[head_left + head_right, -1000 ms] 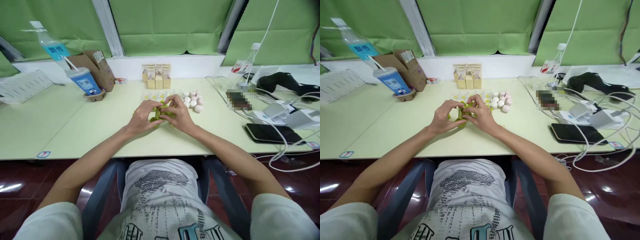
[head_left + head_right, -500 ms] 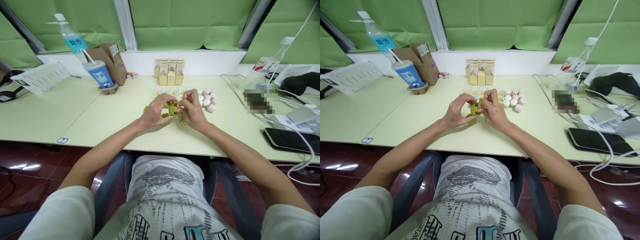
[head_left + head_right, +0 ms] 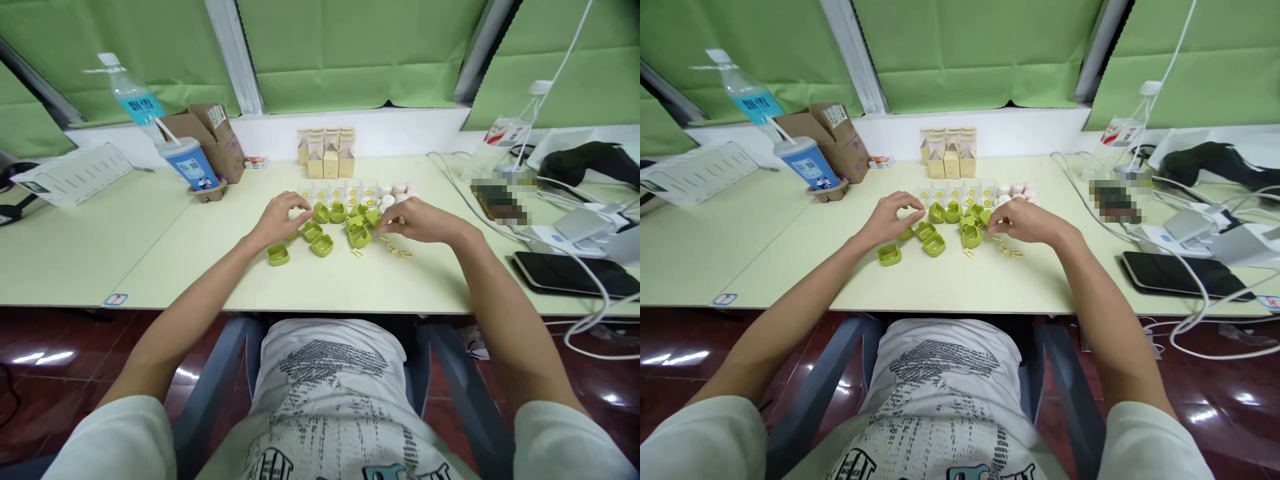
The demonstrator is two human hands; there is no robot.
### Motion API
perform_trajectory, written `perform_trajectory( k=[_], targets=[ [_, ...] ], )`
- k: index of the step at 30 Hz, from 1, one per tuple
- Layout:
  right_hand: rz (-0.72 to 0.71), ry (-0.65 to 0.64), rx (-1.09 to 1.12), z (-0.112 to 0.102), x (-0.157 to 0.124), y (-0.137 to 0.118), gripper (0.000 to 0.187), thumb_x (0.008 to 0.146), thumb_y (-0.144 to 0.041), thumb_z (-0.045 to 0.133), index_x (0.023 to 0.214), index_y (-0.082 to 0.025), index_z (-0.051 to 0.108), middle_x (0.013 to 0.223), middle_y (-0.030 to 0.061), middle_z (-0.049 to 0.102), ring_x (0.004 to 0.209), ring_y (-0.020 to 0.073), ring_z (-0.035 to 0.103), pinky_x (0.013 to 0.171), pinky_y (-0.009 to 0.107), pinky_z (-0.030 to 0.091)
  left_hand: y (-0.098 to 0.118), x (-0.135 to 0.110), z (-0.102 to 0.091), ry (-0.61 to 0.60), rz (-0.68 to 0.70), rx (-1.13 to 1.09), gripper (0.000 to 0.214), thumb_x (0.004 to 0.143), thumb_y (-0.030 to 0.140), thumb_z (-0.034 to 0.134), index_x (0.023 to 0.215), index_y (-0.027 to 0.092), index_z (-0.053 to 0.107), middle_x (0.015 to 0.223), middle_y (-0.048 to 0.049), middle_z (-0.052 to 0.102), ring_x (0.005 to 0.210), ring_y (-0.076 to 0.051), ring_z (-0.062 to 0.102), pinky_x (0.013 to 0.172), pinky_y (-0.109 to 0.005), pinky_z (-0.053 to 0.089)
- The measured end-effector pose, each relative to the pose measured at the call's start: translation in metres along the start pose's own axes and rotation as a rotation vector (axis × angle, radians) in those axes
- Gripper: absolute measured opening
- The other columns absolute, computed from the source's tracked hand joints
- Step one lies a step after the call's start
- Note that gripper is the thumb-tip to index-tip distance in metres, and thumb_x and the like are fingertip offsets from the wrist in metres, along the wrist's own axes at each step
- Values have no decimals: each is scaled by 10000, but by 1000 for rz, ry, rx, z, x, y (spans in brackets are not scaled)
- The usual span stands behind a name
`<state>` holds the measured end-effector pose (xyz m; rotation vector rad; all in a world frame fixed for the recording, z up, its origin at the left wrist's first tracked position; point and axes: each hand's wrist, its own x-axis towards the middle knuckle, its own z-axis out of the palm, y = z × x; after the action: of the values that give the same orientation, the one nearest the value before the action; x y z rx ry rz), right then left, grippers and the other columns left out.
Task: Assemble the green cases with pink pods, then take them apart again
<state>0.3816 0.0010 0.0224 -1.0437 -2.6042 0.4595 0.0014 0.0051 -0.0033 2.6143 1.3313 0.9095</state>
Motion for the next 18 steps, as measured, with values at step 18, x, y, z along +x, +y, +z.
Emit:
perform_trajectory(
  k=[18],
  targets=[
    [-272, 678, 38, 63, 40, -51, 113, 1039, -350, 754, 1035, -294, 852, 1265, 122, 673, 1018, 273, 616, 920, 496, 579, 35, 0, 15, 244, 461, -17, 410, 1015, 396, 768, 1356, 214, 632, 1228, -120, 775, 1139, -278, 765, 975, -449, 637]
  ],
)
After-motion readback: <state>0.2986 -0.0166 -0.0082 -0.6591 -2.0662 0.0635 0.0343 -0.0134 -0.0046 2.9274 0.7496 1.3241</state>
